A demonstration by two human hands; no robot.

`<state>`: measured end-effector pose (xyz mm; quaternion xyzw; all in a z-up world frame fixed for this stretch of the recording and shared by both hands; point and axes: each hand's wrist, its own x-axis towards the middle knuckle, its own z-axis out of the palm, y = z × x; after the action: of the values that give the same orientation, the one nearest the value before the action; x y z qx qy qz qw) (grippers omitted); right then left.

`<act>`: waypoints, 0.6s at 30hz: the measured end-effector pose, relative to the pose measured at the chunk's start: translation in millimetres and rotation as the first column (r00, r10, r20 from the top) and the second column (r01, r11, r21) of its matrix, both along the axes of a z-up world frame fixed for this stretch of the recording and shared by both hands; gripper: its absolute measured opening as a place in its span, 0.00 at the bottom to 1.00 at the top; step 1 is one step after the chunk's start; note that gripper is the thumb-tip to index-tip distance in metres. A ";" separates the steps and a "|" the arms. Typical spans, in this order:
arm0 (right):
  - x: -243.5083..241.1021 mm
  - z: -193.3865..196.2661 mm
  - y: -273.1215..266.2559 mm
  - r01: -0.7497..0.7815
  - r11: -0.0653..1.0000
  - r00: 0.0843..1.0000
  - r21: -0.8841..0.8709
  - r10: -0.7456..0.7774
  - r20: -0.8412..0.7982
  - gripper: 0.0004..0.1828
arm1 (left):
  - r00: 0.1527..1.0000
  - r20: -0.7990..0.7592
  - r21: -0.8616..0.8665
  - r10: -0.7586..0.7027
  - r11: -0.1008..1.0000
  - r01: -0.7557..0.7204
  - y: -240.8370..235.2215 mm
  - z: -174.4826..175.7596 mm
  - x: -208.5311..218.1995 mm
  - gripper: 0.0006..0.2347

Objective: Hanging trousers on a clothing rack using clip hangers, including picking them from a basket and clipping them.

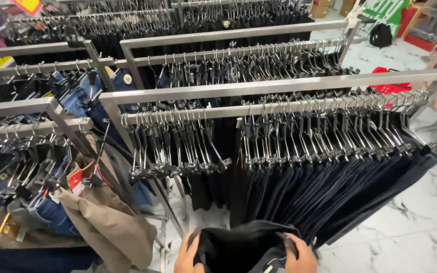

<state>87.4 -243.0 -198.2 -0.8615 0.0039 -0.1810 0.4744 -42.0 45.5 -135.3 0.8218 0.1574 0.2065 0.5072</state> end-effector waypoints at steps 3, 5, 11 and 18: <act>57.1 -138.0 -24.8 -0.596 0.766 0.755 -0.242 0.637 0.156 0.37 | 0.973 -0.223 0.226 -0.063 0.967 0.115 18.9 -172.3 30.9 0.43; 79.2 -191.9 -52.0 -0.783 0.613 0.621 -0.102 0.773 -0.127 0.33 | 0.949 -0.216 0.151 -0.228 0.953 0.263 23.0 -213.7 45.0 0.43; 119.1 -261.7 -67.1 -0.698 0.716 0.714 0.000 0.697 0.072 0.29 | 0.983 0.080 -0.015 0.166 0.986 -0.165 -33.7 -34.2 30.5 0.30; 24.6 -87.5 -6.4 -0.309 0.949 0.807 0.058 0.293 -0.513 0.19 | 0.997 -0.068 -0.180 0.046 0.982 -0.058 -64.4 -83.7 45.4 0.15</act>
<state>112.0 -249.4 -285.7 -0.8746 -0.0083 0.1336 0.4661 3.4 -18.9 -219.0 0.7738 0.2131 0.1783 0.5693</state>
